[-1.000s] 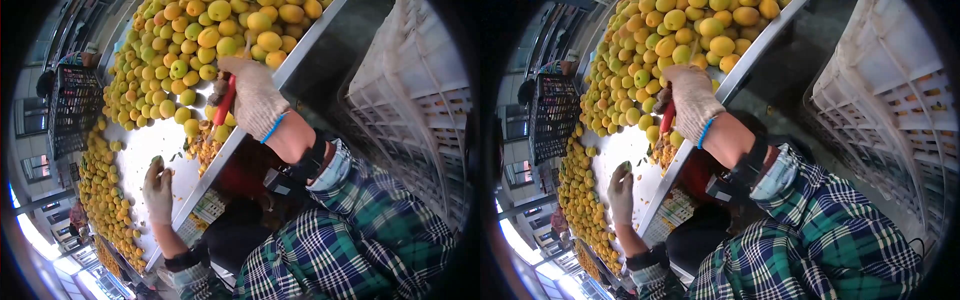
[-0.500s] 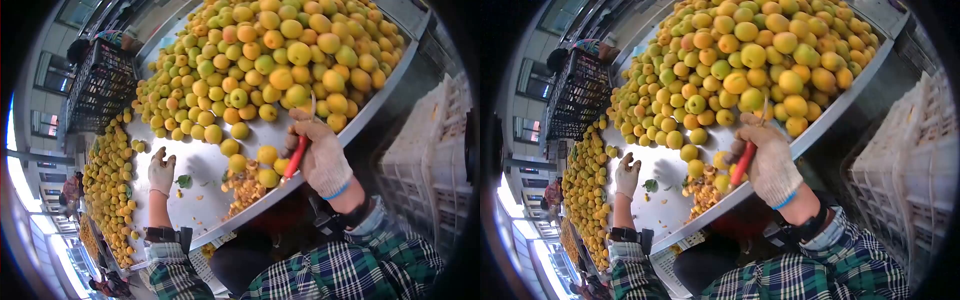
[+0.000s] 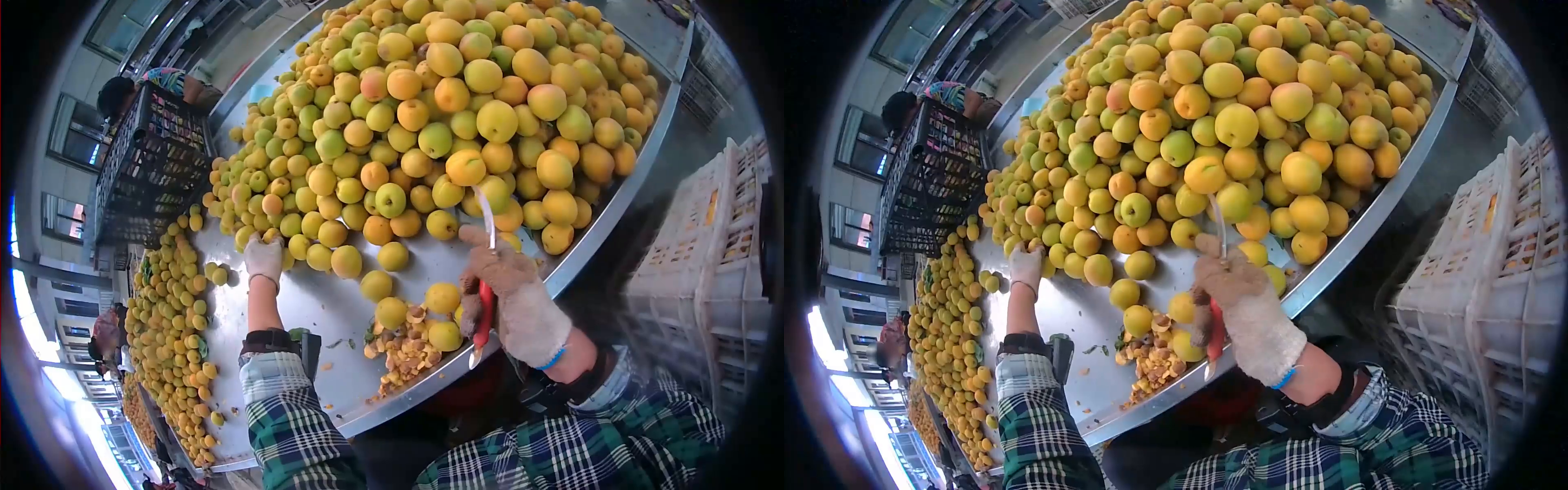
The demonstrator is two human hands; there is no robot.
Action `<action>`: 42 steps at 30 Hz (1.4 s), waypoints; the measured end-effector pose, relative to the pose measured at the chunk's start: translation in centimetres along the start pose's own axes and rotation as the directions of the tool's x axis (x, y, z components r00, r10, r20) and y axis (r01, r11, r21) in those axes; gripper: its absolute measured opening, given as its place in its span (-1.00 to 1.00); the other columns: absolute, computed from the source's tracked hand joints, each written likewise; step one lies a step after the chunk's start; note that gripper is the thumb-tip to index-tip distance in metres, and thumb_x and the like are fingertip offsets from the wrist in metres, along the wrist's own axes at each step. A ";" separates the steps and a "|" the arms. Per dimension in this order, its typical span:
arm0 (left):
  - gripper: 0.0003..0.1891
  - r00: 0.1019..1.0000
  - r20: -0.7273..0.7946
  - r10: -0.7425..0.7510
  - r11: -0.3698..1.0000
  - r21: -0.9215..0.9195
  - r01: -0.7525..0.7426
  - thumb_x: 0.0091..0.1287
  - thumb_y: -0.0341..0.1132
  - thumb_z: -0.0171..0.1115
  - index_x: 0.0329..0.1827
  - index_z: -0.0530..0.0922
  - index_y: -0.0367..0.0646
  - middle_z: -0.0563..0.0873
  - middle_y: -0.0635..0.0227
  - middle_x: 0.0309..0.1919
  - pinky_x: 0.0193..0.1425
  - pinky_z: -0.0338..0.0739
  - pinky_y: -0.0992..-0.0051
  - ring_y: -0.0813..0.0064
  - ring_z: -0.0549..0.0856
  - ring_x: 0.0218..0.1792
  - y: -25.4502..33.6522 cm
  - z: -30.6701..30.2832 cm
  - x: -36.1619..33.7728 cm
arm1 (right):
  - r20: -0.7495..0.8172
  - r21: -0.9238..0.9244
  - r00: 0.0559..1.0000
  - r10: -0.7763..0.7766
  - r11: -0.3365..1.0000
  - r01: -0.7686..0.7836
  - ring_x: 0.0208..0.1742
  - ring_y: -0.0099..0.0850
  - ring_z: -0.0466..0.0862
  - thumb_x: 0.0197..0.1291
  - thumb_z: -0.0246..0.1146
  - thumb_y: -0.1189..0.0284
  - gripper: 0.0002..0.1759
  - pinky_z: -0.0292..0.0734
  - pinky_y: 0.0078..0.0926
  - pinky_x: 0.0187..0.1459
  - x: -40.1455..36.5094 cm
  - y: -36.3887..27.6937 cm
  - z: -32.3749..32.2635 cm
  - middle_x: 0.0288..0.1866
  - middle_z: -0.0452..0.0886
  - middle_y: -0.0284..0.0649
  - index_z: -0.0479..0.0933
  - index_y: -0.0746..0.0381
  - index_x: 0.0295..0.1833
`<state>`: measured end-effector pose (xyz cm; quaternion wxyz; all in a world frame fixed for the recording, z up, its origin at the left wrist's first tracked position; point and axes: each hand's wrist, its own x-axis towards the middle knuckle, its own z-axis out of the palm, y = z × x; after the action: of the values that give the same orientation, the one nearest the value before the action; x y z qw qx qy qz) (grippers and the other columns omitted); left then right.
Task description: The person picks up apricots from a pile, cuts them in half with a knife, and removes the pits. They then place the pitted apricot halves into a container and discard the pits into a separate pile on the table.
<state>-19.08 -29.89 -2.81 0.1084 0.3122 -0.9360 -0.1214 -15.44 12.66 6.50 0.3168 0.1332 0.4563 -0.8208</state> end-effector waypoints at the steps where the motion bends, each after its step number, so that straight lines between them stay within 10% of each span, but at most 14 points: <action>1: -0.62 0.990 0.135 -0.039 0.985 -0.159 0.061 0.23 -0.31 0.32 0.01 0.56 -0.43 0.72 0.14 -0.23 -0.10 0.57 0.47 0.38 0.69 -0.24 -0.7 0.2 0.3 | 0.006 -0.026 0.999 0.032 0.999 -0.032 -0.58 -0.47 0.54 0.35 0.12 0.32 -0.45 0.48 -0.56 -0.59 0.2 0.2 0.1 -0.39 0.49 -0.27 0.22 0.33 0.35; 5: -0.69 0.925 0.377 0.055 0.751 -0.626 0.210 0.30 -0.31 0.30 -0.03 0.59 -0.39 0.72 0.27 -0.22 -0.10 0.58 0.52 0.54 0.67 -0.22 -0.1 -0.3 -3.0 | 0.104 -0.130 0.995 -0.002 0.991 0.015 -0.59 -0.49 0.49 0.25 0.12 0.45 -0.47 0.49 -0.55 -0.46 0.2 1.6 0.9 -0.46 0.49 -0.26 0.24 0.41 0.30; 12: -0.61 0.835 0.489 0.251 0.477 -0.813 0.333 0.35 -0.34 0.25 0.14 0.45 -0.40 0.65 0.22 -0.06 0.07 0.58 0.50 0.48 0.65 -0.05 6.6 -1.6 -14.1 | 0.278 -0.228 0.961 0.015 0.972 0.050 -0.59 -0.69 0.52 0.39 0.11 0.34 -0.54 0.43 -0.72 -0.53 -2.0 2.5 2.5 -0.53 0.54 -0.39 0.37 0.25 0.34; 14: -0.58 0.870 0.436 0.231 0.405 -0.856 0.321 0.36 -0.29 0.24 0.17 0.43 -0.38 0.65 0.21 -0.07 0.08 0.58 0.45 0.45 0.66 -0.06 8.2 -3.0 -16.2 | 0.240 -0.265 0.971 0.010 0.963 0.056 -0.41 -0.72 0.48 0.37 0.14 0.40 -0.62 0.46 -0.70 -0.34 -2.3 3.4 2.2 -0.26 0.54 -0.44 0.45 0.13 0.29; 17: -0.44 0.924 0.297 0.240 0.182 -0.949 0.258 0.38 -0.19 0.22 0.34 0.31 -0.30 0.60 0.23 -0.02 0.02 0.58 0.40 0.41 0.64 -0.04 10.1 -5.7 -19.2 | 0.270 -0.309 0.894 -0.357 0.848 0.431 -0.29 -0.50 0.61 0.36 0.15 0.35 -0.59 0.53 -0.51 -0.20 -1.9 6.3 1.8 -0.20 0.62 -0.30 0.42 0.13 0.29; 24: -0.52 0.933 0.221 0.283 -0.034 -0.970 0.240 0.51 -0.22 0.00 0.40 0.26 -0.25 0.53 0.22 0.11 0.02 0.51 0.46 0.48 0.54 -0.08 11.9 -8.0 -27.9 | 0.378 -0.703 0.836 -0.398 0.464 0.539 -0.11 0.04 0.62 0.25 0.10 0.30 -0.42 0.50 -0.07 -0.08 -5.2 6.1 1.6 -0.18 0.65 0.03 0.20 0.09 0.38; 25: -0.61 0.905 0.345 0.248 -0.278 -0.870 0.407 0.48 -0.40 0.02 0.34 0.30 -0.25 0.57 0.16 0.08 -0.01 0.54 0.37 0.40 0.58 -0.11 12.3 -8.6 -28.8 | 0.400 -0.708 0.809 -0.430 0.415 0.571 -0.12 0.05 0.62 0.23 0.11 0.33 -0.40 0.51 -0.08 -0.09 -5.8 6.5 1.6 -0.19 0.64 0.03 0.19 0.07 0.40; 30: -0.70 0.970 0.158 0.185 0.183 -0.975 0.124 0.45 -0.35 0.08 0.19 0.44 -0.23 0.62 0.15 -0.11 -0.03 0.52 0.30 0.30 0.63 -0.19 10.2 -5.8 -31.2 | 0.501 -0.708 0.709 -0.497 0.236 0.665 -0.17 0.08 0.62 0.17 0.10 0.43 -0.30 0.54 -0.04 -0.14 -7.5 8.6 2.1 -0.19 0.62 0.06 0.12 0.04 0.46; 33: -0.60 0.957 0.265 0.117 0.004 -0.964 0.266 0.46 -0.07 0.08 0.14 0.49 -0.21 0.61 0.26 -0.16 -0.12 0.51 0.40 0.40 0.60 -0.23 10.3 -5.4 -31.6 | 0.523 -0.687 0.659 -0.541 0.189 0.701 -0.18 0.08 0.63 0.18 0.10 0.43 -0.30 0.54 -0.02 -0.17 -6.8 9.8 2.1 -0.19 0.62 0.08 0.11 0.05 0.47; 38: -0.32 0.956 0.255 0.145 0.154 -0.960 0.233 0.38 0.31 -0.06 0.12 0.51 -0.17 0.57 0.40 -0.17 -0.27 0.45 0.58 0.58 0.55 -0.27 11.3 -6.5 -31.3 | 0.490 -0.803 0.791 -0.367 0.165 0.573 -0.09 0.05 0.62 0.21 0.07 0.36 -0.33 0.54 -0.02 -0.10 -6.7 8.5 2.9 0.08 0.56 0.09 0.09 0.19 0.43; 42: -0.38 0.970 0.194 0.147 0.203 -0.966 0.163 0.41 0.25 -0.03 0.09 0.52 -0.19 0.58 0.38 -0.16 -0.26 0.47 0.63 0.60 0.56 -0.24 10.9 -7.8 -31.6 | 0.498 -0.767 0.742 -0.449 0.170 0.618 -0.18 0.13 0.61 0.15 0.10 0.45 -0.30 0.53 -0.01 -0.14 -6.0 10.0 3.4 -0.21 0.61 0.14 0.13 0.10 0.45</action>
<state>1.75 -3.36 3.80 0.1647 0.1605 -0.6518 -0.7227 -4.21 8.42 4.74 0.0608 -0.2939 0.8127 -0.4995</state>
